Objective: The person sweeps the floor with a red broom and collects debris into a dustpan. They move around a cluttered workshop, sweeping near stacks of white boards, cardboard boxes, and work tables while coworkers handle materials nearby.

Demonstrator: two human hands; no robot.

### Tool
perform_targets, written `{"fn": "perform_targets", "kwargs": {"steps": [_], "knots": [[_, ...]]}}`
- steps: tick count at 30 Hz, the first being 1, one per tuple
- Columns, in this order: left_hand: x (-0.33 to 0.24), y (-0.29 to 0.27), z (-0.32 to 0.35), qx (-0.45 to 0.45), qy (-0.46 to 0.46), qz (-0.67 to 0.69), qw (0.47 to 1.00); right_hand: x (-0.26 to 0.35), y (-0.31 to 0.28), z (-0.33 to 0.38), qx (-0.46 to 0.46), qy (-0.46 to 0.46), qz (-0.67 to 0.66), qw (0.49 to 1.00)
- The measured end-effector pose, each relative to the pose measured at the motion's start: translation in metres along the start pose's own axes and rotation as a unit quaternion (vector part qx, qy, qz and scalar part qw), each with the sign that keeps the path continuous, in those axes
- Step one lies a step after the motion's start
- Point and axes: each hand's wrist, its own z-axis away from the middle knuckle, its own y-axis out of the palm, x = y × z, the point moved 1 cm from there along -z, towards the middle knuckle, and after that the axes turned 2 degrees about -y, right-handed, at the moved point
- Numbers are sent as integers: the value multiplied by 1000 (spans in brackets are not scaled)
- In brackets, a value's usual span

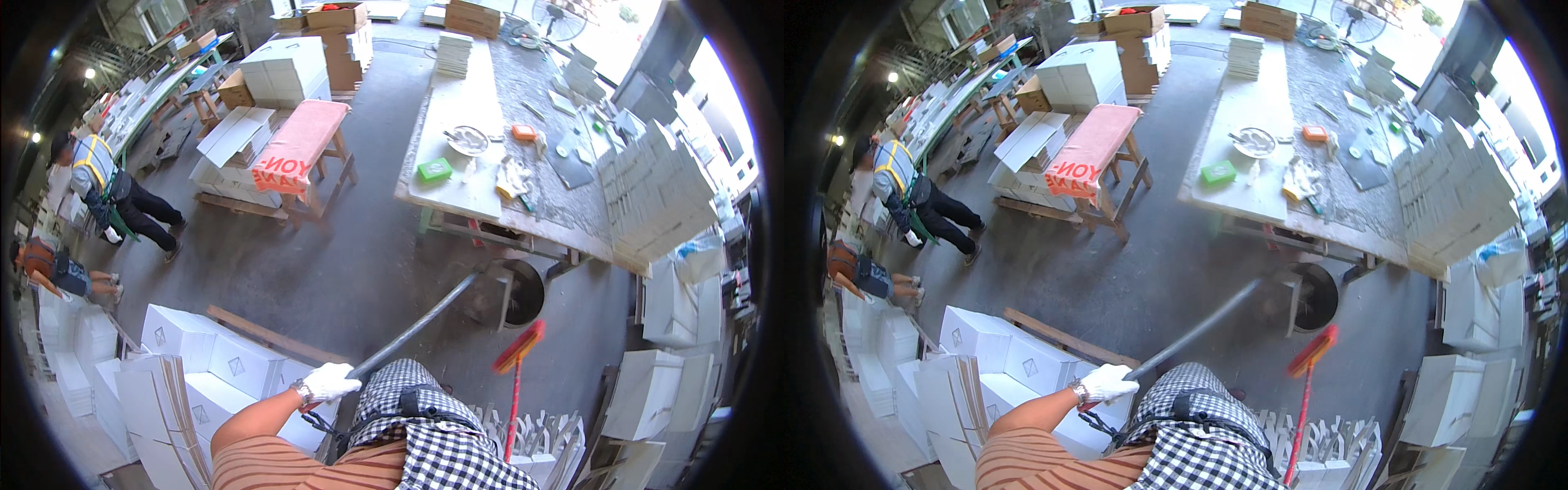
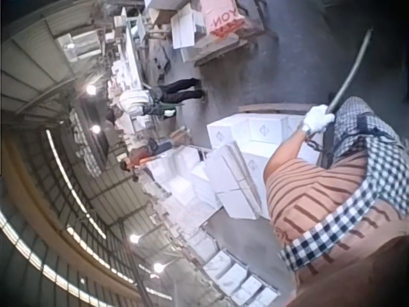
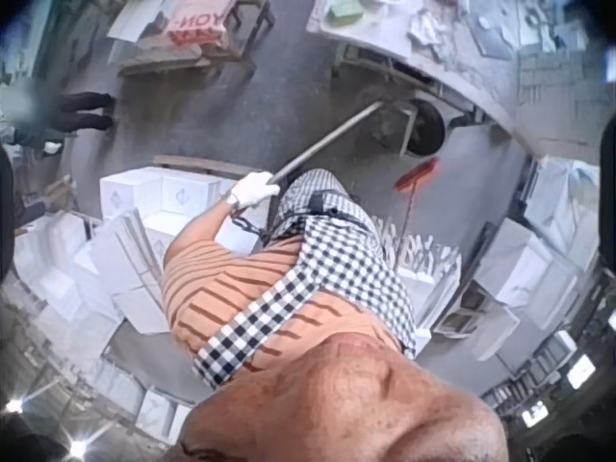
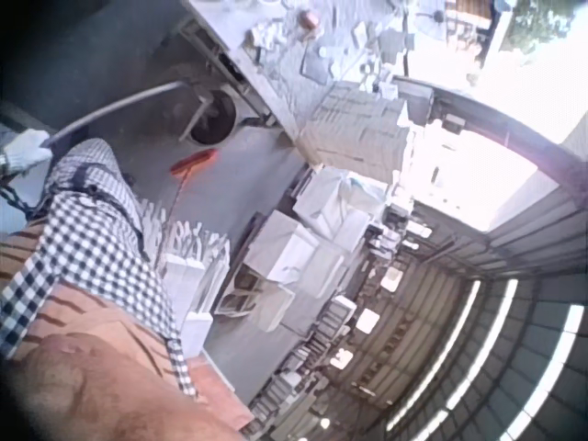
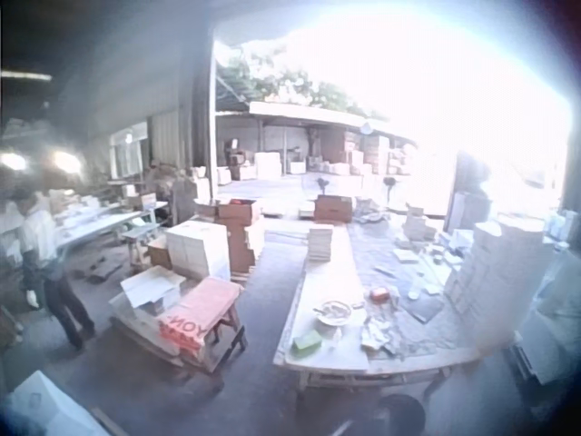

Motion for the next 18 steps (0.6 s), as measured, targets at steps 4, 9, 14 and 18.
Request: {"fn": "perform_targets", "kwargs": {"steps": [4, 9, 14, 18], "knots": [[50, -6, -4, -30, -37, 91, 995, 44, 17, 1, 18, -1, 64, 998], [93, -7, -32, -25, -70, 397, 915, 92, 41, 0, 52, -4, 154, 987], [161, -18, -41, -76, -105, 604, 786, 140, 60, 6, 98, -21, 240, 966], [210, -11, -22, -148, -115, 670, 718, 200, 74, 16, 163, -67, 305, 936]]}}
